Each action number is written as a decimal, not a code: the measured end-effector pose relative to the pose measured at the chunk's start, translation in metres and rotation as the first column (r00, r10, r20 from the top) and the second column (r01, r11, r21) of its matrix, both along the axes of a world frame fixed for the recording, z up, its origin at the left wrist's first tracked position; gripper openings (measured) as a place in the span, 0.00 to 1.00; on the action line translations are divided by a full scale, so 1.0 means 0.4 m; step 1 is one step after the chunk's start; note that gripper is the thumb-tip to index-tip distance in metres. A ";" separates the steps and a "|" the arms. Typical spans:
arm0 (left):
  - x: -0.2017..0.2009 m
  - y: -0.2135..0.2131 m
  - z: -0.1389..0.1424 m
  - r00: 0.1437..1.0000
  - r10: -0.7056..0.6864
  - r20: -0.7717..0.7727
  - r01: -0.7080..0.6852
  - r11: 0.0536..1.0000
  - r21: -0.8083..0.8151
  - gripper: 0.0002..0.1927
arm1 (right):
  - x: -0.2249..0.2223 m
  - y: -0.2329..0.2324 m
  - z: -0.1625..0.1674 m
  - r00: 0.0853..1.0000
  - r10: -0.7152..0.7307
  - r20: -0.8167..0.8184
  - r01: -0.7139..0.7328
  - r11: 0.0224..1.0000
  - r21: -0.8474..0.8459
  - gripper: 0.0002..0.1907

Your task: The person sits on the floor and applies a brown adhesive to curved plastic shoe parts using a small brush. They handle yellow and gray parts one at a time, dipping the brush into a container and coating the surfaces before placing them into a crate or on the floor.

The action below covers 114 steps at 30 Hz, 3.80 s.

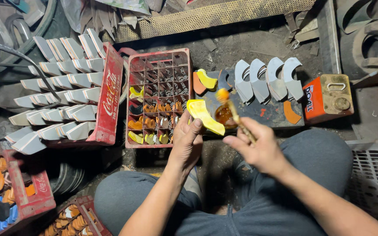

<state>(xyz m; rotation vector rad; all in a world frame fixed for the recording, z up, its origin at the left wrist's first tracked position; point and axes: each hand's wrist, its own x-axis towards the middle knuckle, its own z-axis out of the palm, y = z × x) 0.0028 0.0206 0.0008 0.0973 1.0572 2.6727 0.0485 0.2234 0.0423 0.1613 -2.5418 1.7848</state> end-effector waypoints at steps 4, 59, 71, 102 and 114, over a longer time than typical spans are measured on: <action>0.013 0.001 0.010 0.999 -0.002 0.032 0.001 0.999 0.035 0.38 | 0.007 -0.057 -0.025 0.997 -0.073 -0.036 0.074 0.997 0.029 0.14; 0.002 -0.053 -0.039 0.917 0.371 0.148 -0.367 0.928 -0.057 0.38 | -0.169 -0.139 0.083 0.996 0.088 0.024 -0.082 0.981 -0.175 0.07; 0.013 -0.345 0.187 0.812 0.268 -0.518 -0.583 0.330 -0.742 0.27 | -0.557 -0.337 -0.137 0.899 0.349 -0.264 -0.187 0.852 0.490 0.16; 0.016 -0.390 0.148 0.955 -0.029 -0.297 -0.294 -0.261 -0.919 0.31 | -0.754 -0.551 -0.310 0.897 0.424 0.126 -0.362 0.539 0.760 0.17; 0.016 -0.382 0.141 0.963 -0.073 -0.260 -0.270 -0.276 -0.922 0.36 | -0.710 -0.550 -0.380 0.946 0.314 0.078 -0.280 0.675 0.682 0.19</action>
